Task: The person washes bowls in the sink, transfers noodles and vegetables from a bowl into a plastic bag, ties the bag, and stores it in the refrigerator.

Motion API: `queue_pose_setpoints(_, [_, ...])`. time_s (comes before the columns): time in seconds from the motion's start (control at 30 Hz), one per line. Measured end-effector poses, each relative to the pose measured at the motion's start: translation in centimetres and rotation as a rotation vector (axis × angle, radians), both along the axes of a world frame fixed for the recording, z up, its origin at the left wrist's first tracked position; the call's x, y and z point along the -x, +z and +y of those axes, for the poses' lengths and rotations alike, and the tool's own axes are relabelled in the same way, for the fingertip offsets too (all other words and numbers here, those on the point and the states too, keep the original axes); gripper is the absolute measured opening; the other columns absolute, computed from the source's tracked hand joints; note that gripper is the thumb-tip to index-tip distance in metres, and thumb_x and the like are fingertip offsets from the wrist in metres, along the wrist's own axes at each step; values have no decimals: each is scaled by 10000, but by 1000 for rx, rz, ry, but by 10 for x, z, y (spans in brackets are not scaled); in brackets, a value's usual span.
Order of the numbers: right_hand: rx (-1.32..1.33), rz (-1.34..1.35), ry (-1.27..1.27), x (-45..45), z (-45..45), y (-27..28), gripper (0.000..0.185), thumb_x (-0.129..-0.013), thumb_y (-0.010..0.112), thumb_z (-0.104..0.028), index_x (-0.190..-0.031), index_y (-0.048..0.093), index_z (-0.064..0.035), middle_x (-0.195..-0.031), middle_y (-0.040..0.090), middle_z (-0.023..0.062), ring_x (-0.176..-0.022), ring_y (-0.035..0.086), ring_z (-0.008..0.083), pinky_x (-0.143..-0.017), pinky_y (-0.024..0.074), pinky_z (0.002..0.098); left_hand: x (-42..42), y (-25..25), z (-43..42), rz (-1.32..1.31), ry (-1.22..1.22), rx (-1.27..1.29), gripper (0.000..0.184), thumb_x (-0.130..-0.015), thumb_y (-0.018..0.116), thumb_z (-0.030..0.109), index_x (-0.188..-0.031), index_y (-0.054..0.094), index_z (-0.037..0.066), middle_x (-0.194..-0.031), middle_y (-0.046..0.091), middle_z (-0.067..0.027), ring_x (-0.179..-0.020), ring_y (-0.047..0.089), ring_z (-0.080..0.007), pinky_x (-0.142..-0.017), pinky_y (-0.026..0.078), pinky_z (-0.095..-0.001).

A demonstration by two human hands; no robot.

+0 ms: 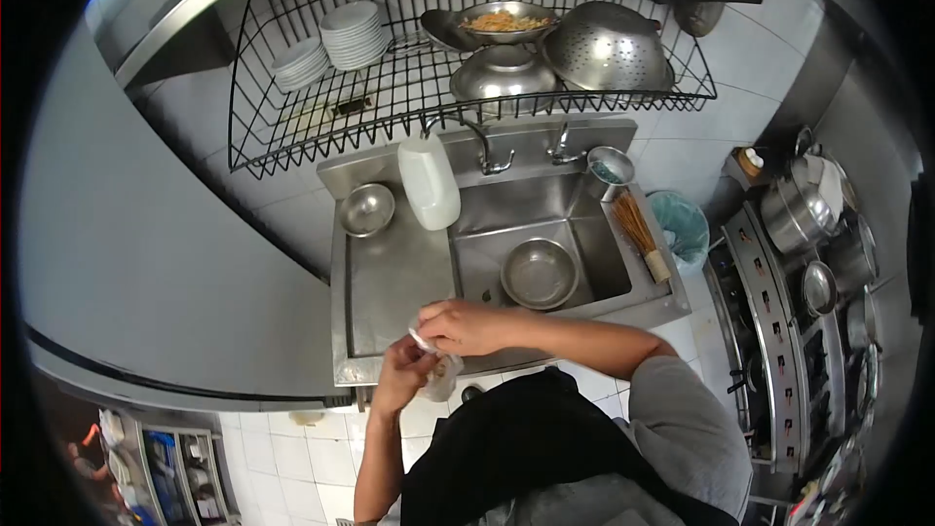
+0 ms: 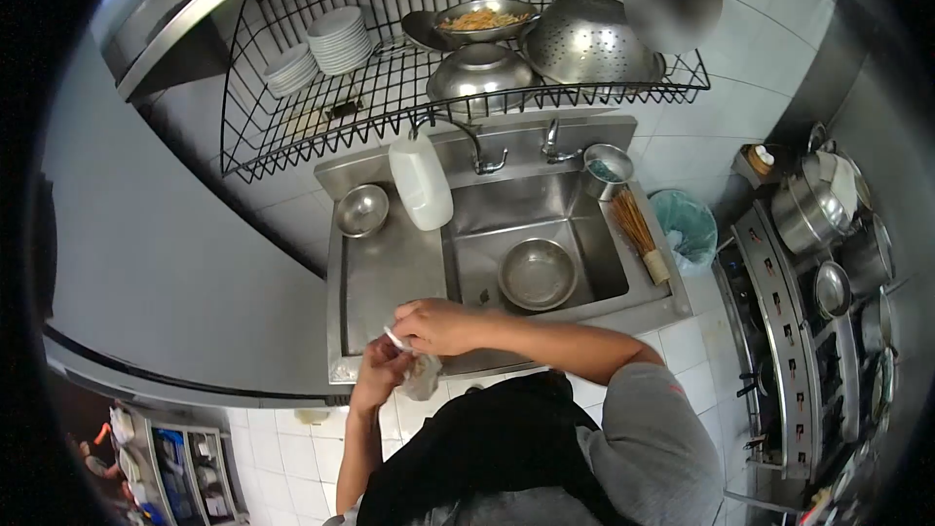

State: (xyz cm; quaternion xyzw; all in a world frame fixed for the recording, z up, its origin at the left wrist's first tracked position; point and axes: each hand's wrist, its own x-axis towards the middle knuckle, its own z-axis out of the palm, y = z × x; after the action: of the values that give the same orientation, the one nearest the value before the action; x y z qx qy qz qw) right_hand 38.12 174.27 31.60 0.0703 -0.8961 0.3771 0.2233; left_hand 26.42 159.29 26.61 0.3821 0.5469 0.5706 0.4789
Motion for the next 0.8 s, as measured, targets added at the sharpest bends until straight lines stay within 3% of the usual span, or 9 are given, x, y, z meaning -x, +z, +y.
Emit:
queue_pose_setpoints(0.07, [-72,-531,172,-4,25,45,192,-749,556,-106,-925,583,-33,-946,572,132,-876,564,275,-754,452,337,-2,20,4,7,15,105,106,-805,526,56,-892,579,25,-687,537,27,-504,415,-21,-416,292,-181])
queue_pose_setpoints(0.17, [-363,84,-634,-20,99,146,193,-797,526,-132,-965,584,-56,-888,613,159,-845,594,280,-758,466,384,4,11,-5,-28,132,171,127,-828,503,97,-813,623,55,-588,505,59,-425,384,-15,-371,268,-185])
queue_pose_setpoints(0.27, [-623,-16,-1140,-34,183,214,312,-773,551,-117,-1075,524,-42,-818,618,199,-759,609,337,-669,488,418,-4,8,-11,-63,133,228,125,-828,511,98,-840,626,50,-601,520,56,-428,384,-13,-374,275,-180])
queue_pose_setpoints(0.37, [-732,-31,-1155,-28,250,212,287,-777,575,-151,-1037,547,-31,-759,619,185,-674,621,305,-652,490,394,-8,2,-6,-96,106,178,126,-838,504,95,-830,623,54,-592,515,50,-425,384,-15,-367,275,-177])
queue_pose_setpoints(0.47, [-497,-254,-1028,-18,263,209,253,-784,590,-175,-985,574,-24,-737,622,163,-610,626,259,-631,486,370,-7,5,2,-85,87,178,122,-829,501,85,-812,618,54,-574,502,48,-413,374,-16,-362,271,-179])
queue_pose_setpoints(0.6, [-405,23,-1031,-26,249,207,177,-803,569,-130,-933,579,-10,-689,623,132,-569,624,203,-574,474,331,-1,4,11,-62,32,222,122,-795,491,44,-794,612,56,-574,509,43,-408,376,-17,-357,270,-183])
queue_pose_setpoints(0.67, [-431,263,-1010,-43,236,207,191,-790,590,-189,-910,592,-40,-693,616,153,-698,620,287,-648,474,387,1,8,19,-15,41,204,121,-785,488,37,-787,608,52,-580,517,40,-412,382,-19,-359,274,-183])
queue_pose_setpoints(0.73, [-287,254,-910,-84,207,217,184,-806,578,-191,-931,580,-56,-673,615,135,-670,636,220,-581,473,338,-1,8,23,30,23,221,120,-774,486,30,-780,605,48,-586,525,36,-416,389,-21,-362,277,-182])
queue_pose_setpoints(0.8, [-211,241,-874,-137,161,226,121,-831,558,-138,-926,574,-65,-732,614,17,-623,598,81,-499,439,210,-5,1,26,-6,139,161,117,-773,491,28,-794,605,36,-598,543,27,-434,407,-29,-380,293,-187])
